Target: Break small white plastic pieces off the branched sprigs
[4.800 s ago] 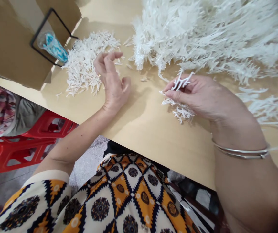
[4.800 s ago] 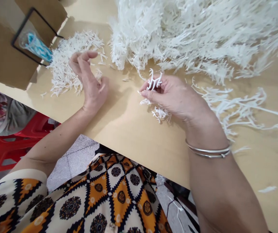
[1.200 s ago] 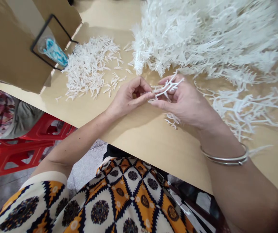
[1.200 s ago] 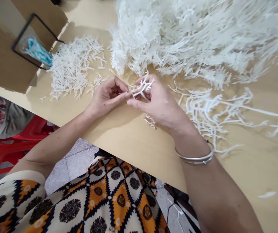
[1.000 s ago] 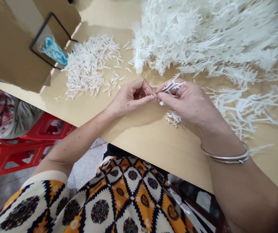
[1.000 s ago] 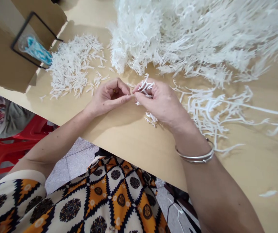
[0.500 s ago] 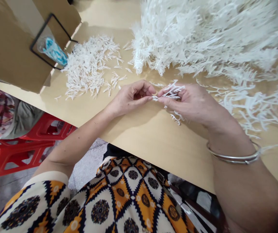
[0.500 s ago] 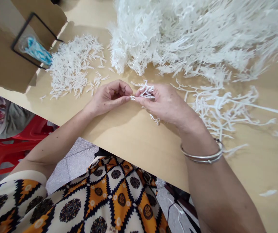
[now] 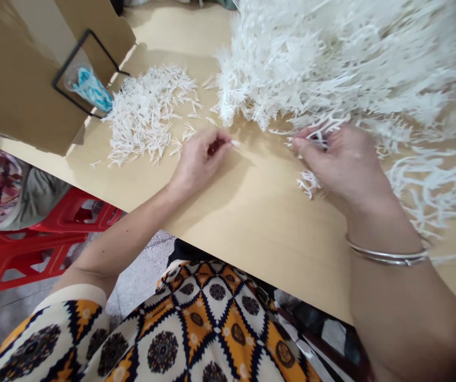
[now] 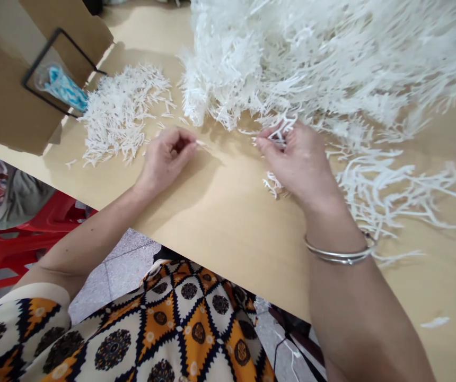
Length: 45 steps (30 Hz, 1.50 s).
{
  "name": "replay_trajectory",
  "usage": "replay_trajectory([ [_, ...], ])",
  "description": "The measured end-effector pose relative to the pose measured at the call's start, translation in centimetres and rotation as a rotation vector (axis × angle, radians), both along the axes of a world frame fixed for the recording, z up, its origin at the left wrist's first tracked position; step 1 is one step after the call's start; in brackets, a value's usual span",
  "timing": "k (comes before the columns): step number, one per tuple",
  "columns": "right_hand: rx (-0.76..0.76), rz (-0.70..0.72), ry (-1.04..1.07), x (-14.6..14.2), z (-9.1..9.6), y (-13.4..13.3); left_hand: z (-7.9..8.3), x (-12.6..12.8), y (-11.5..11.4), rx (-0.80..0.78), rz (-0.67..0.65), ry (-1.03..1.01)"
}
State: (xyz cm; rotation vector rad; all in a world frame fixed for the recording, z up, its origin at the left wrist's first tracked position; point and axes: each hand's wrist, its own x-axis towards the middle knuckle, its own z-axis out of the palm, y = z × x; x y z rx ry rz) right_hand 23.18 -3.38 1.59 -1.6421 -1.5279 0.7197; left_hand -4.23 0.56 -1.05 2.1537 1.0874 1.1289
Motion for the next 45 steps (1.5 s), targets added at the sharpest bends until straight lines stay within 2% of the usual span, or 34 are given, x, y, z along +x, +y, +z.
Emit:
replay_trajectory([
  [3,-0.072,0.055,0.076,-0.8,0.7,-0.5,-0.4,-0.6,1.1,0.138,0.290,-0.099],
  [4,-0.075,0.072,0.099,-1.1,0.7,-0.7,-0.5,-0.7,1.3,0.181,0.355,-0.104],
  [6,-0.055,0.106,0.143,-1.6,0.7,-0.9,-0.4,-0.8,1.4,0.241,0.397,-0.074],
  [8,-0.032,0.132,0.167,-2.0,0.5,-0.9,-0.2,-0.5,0.9,0.264,0.330,-0.023],
  [13,-0.062,0.206,0.302,-3.0,0.2,-1.0,0.5,1.0,-0.8,0.245,-0.057,0.123],
  [15,-0.073,0.206,0.367,-3.3,0.0,-1.0,0.5,1.4,-1.1,0.224,-0.142,0.177],
  [20,-0.078,0.218,0.477,-3.3,-0.4,-0.8,0.3,1.4,-0.9,0.173,-0.143,0.167],
  [26,-0.142,0.281,0.500,-2.3,-0.3,-0.8,0.5,1.1,-0.4,0.129,-0.213,0.033],
  [31,-0.187,0.320,0.525,-2.3,0.0,-0.8,0.5,1.2,-0.4,0.107,-0.192,0.001],
  [38,-0.121,0.213,0.464,-3.3,0.0,-1.2,1.3,1.3,-0.8,0.023,-0.258,0.007],
  [45,-0.066,0.265,0.449,-4.0,-0.2,-1.1,0.9,1.6,-0.8,-0.061,-0.274,-0.075],
])
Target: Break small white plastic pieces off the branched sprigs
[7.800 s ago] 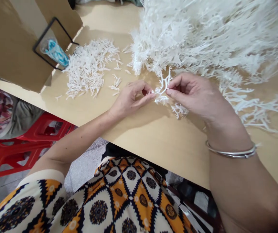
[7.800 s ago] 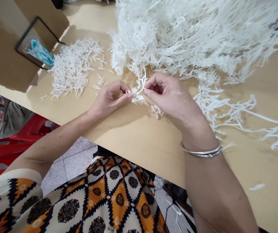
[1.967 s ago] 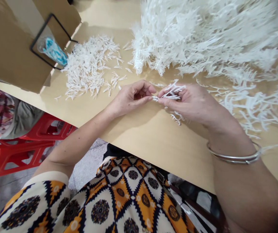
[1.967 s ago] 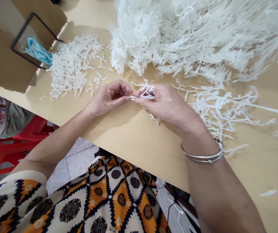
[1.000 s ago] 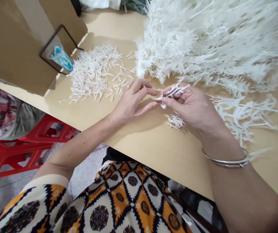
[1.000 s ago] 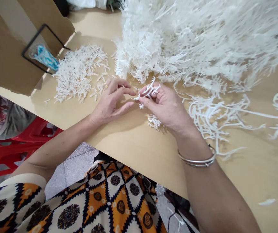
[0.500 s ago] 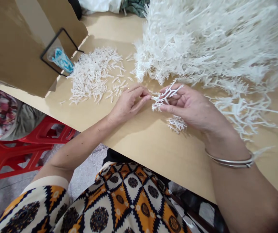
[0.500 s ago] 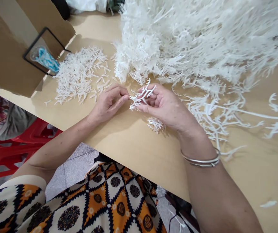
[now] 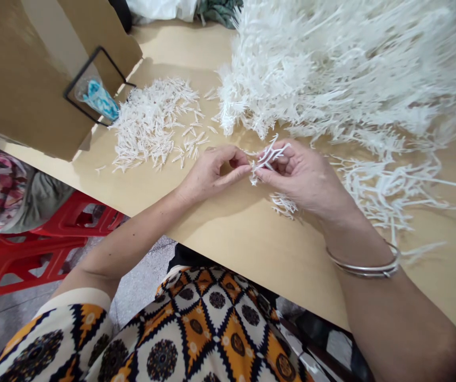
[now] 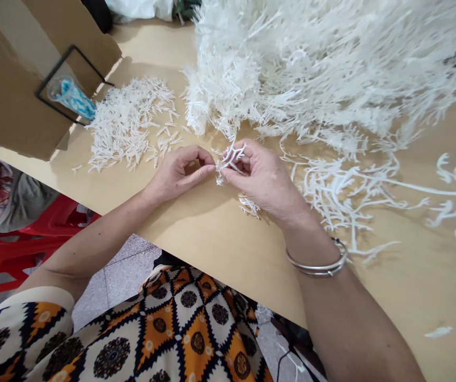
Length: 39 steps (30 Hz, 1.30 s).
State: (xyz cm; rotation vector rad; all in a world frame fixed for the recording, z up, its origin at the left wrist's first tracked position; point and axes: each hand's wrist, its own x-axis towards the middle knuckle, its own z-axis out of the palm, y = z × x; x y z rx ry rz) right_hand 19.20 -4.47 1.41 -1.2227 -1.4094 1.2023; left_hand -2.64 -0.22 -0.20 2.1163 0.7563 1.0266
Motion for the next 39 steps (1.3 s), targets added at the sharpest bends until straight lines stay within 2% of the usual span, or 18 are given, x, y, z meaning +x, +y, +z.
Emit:
replay_trajectory([
  [5,0.045,0.009,-0.026,-0.2,-0.6,-0.1,-0.1,-0.1,0.0,-0.141,-0.026,0.011],
  [8,0.074,0.031,-0.077,0.0,-0.9,0.1,0.0,-0.2,-0.1,-0.175,-0.050,0.033],
  [11,0.139,-0.030,-0.169,0.5,-1.5,0.6,0.0,-0.3,-0.2,-0.209,-0.071,-0.022],
  [13,0.169,-0.082,-0.185,0.9,-1.9,1.0,-0.3,-0.5,0.0,-0.193,-0.022,-0.083],
  [15,0.159,-0.096,-0.147,1.3,-2.2,1.2,-0.7,-0.9,0.5,-0.077,0.147,-0.106],
  [19,0.122,-0.113,-0.085,1.4,-2.0,1.2,-1.2,-2.2,1.8,0.216,0.663,-0.084],
  [21,0.121,-0.108,-0.074,1.2,-1.7,1.0,-1.0,-2.4,1.9,0.293,0.761,-0.035],
  [23,0.132,-0.101,-0.069,1.0,-1.4,0.9,-0.6,-2.1,1.3,0.360,0.690,0.042],
  [25,0.153,-0.116,-0.055,0.7,-1.1,0.8,-0.2,-1.4,0.3,0.381,0.519,0.169],
  [27,0.180,-0.156,-0.033,0.4,-1.0,0.7,0.1,-0.6,-0.6,0.333,0.327,0.316],
  [29,0.204,-0.200,-0.007,0.1,-1.0,0.6,0.2,-0.1,-1.1,0.272,0.200,0.407],
  [31,0.200,-0.214,0.017,-0.2,-0.9,0.5,0.2,0.1,-1.1,0.240,0.155,0.412],
  [33,0.161,-0.203,0.042,-0.4,-0.8,0.4,0.3,0.0,-0.8,0.212,0.168,0.354],
  [39,0.047,-0.185,0.140,-0.5,-0.5,0.2,0.0,-0.3,-0.1,0.003,0.155,0.021],
])
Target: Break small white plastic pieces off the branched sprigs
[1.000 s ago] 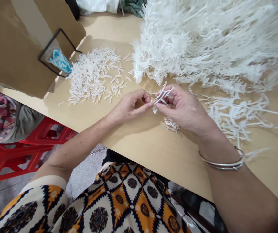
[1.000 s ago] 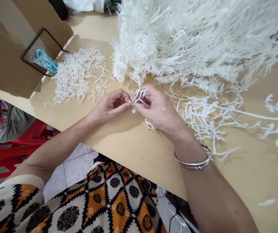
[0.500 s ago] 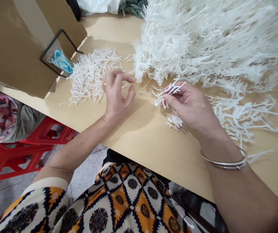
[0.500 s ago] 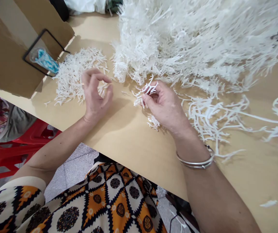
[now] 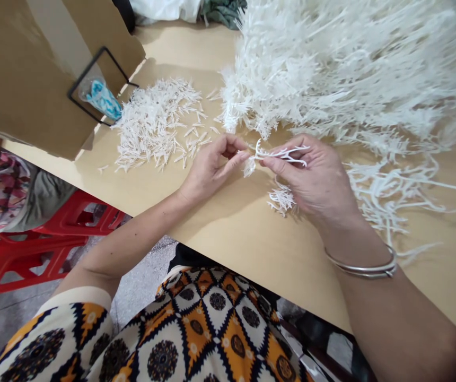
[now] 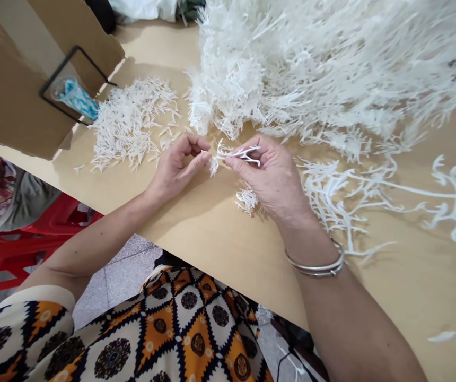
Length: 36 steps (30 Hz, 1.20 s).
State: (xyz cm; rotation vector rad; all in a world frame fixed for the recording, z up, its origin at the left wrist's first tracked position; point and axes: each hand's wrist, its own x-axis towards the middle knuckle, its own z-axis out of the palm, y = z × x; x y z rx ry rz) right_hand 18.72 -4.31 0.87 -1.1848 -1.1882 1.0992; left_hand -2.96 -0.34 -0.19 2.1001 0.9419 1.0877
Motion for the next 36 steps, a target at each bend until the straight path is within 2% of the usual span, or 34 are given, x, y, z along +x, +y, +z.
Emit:
replay_trajectory([
  [5,0.007,-0.041,0.045,-0.2,0.0,-0.2,-0.9,0.1,0.3,-0.127,-0.158,-0.163],
  [8,-0.001,-0.015,0.059,-0.4,0.0,-0.4,-1.1,0.4,0.4,-0.266,-0.268,-0.216],
  [11,0.009,0.003,0.027,-0.5,0.0,-0.4,-1.1,0.5,0.5,-0.392,-0.269,-0.251],
  [14,0.028,-0.025,0.027,-0.6,0.0,-0.3,-0.9,0.6,0.5,-0.468,-0.234,-0.256],
  [16,0.029,0.014,-0.016,-0.6,-0.1,-0.2,-0.8,0.6,0.4,-0.493,-0.216,-0.250],
  [19,-0.014,0.119,-0.122,-0.6,-0.2,-0.3,-0.7,0.6,0.1,-0.470,-0.196,-0.210],
  [23,-0.015,0.155,-0.204,-0.5,0.2,-0.6,-0.3,0.4,0.0,-0.402,-0.212,-0.075],
  [27,-0.027,0.162,-0.147,-0.3,0.6,-0.6,0.2,0.3,-0.1,-0.366,-0.332,-0.011],
  [29,-0.042,0.136,-0.095,-0.4,0.5,-0.5,0.3,0.4,-0.2,-0.311,-0.352,-0.002],
  [33,-0.030,0.050,-0.083,-0.5,-0.1,-0.2,0.0,0.6,-0.2,-0.159,-0.200,-0.044],
  [36,-0.010,0.052,-0.113,-0.7,-0.2,-0.3,-0.2,0.5,0.0,0.000,-0.096,-0.054],
])
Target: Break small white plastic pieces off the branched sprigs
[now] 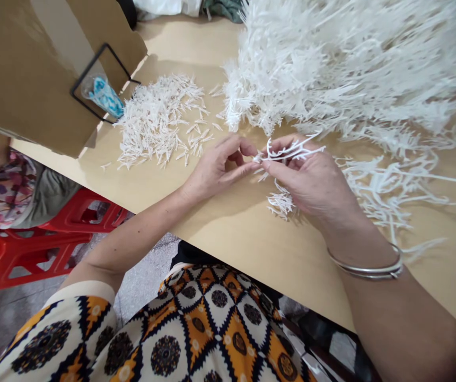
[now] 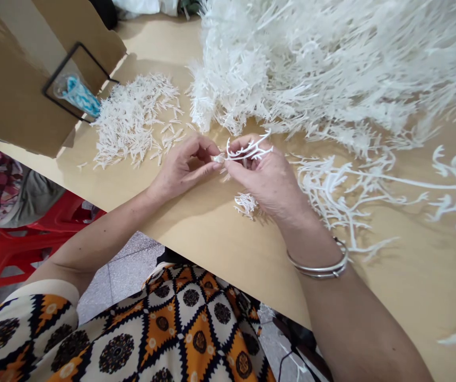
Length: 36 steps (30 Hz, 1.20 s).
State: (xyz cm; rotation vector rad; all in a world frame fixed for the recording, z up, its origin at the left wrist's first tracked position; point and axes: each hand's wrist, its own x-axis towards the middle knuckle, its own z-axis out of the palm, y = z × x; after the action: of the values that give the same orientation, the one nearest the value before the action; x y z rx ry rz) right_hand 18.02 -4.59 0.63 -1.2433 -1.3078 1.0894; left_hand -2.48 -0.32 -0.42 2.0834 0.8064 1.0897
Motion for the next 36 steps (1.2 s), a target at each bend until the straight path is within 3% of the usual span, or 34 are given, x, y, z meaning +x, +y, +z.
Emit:
replay_trajectory([
  [3,0.013,0.015,-0.041,-0.1,0.3,-0.3,-0.2,-0.2,0.2,0.053,0.021,0.037],
  [9,0.061,-0.033,-0.250,0.0,0.8,-0.4,-0.1,-0.2,-0.1,-0.262,-0.064,-0.009],
  [16,0.311,-0.115,-0.497,-1.0,-0.1,0.1,0.2,-0.5,0.5,-0.335,-0.150,0.014],
  [20,0.279,-0.142,-0.548,-0.7,-0.9,1.0,0.3,-0.6,0.5,-0.381,-0.175,0.004],
  [24,0.218,-0.278,-0.508,1.8,-1.4,2.0,0.5,-0.3,-0.4,-0.429,-0.244,-0.008],
  [26,0.170,-0.341,-0.404,2.8,-1.3,2.2,0.2,-0.4,-0.3,-0.342,-0.141,-0.012],
  [27,0.158,-0.360,-0.345,3.0,-1.1,2.1,0.0,-0.5,0.1,-0.253,-0.027,-0.008],
  [30,0.151,-0.327,-0.190,2.6,-0.7,1.7,-1.2,-1.7,1.9,0.053,0.440,0.033],
  [32,0.131,-0.277,-0.120,2.0,-0.7,1.4,-1.8,-2.6,3.0,0.183,0.678,0.053],
  [34,0.089,-0.243,-0.073,1.5,-0.7,1.1,-1.9,-3.0,3.1,0.269,0.750,0.097],
  [36,0.059,-0.220,-0.035,1.0,-0.8,0.8,-1.4,-2.5,2.4,0.321,0.625,0.195],
])
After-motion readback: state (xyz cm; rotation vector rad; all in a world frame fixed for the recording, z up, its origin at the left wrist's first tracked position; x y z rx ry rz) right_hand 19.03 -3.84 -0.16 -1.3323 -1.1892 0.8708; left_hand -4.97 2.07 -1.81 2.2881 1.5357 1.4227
